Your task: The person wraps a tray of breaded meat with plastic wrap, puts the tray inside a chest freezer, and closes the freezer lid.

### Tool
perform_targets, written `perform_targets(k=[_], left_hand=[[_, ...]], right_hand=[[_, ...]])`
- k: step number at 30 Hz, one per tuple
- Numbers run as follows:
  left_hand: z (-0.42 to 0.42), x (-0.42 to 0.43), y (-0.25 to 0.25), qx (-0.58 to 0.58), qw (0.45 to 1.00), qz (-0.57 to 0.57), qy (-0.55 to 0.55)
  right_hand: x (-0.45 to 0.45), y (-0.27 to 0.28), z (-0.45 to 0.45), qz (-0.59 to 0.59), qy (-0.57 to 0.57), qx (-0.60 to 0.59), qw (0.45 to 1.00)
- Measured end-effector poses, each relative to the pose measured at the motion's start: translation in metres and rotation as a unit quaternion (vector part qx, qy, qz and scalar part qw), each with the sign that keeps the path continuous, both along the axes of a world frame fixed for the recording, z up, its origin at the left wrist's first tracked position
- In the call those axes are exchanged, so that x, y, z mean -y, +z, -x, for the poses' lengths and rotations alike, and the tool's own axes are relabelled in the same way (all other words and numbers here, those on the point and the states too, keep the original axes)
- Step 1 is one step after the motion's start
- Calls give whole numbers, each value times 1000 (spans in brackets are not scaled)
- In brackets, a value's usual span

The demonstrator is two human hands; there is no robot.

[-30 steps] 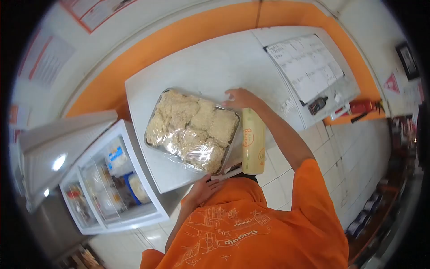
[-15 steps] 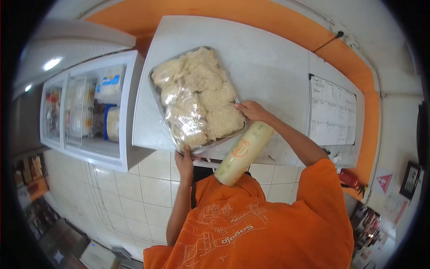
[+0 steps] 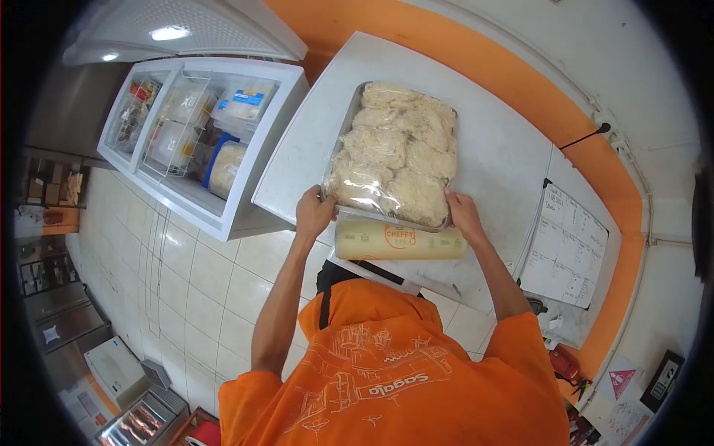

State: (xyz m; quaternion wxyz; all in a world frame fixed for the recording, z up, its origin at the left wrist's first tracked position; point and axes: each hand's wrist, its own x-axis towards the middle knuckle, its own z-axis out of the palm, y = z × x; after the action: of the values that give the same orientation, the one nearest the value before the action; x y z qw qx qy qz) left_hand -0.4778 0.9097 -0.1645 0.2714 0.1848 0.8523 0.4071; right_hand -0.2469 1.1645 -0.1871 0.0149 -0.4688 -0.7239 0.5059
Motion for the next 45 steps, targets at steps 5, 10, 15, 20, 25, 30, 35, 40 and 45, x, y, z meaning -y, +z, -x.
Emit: perform_targets(k=[5,10,15,20,25,30,35,40,45], left_hand=[[-1,1,52,45,999,2,-8],[-20,-4,67,131,990,-53,27],[-37,11,58,194,970,-131,69],[-99,30,-4,86,974,-151,145],[-101,18,-38,108,990,-60,-61],[-68,48,-28,21,979,-70,-189],[-44,74,-32,-105,969,-63,-214],[-19,83,-32,15,983,15,-181],[15,40,-1,114,976,-181,28]], right_hand=[[18,59,-13,89,-78,-25,993],[3,62,-30,145,-97,-47,984],[-1,76,-29,165,-107,-48,979],[5,67,-12,152,-105,-38,982],[4,74,-11,109,-53,-20,992],[-8,83,-9,95,-22,-13,995],[-3,78,-9,110,23,18,994],[11,74,-6,153,-6,17,988],[11,64,-12,172,-17,15,985]])
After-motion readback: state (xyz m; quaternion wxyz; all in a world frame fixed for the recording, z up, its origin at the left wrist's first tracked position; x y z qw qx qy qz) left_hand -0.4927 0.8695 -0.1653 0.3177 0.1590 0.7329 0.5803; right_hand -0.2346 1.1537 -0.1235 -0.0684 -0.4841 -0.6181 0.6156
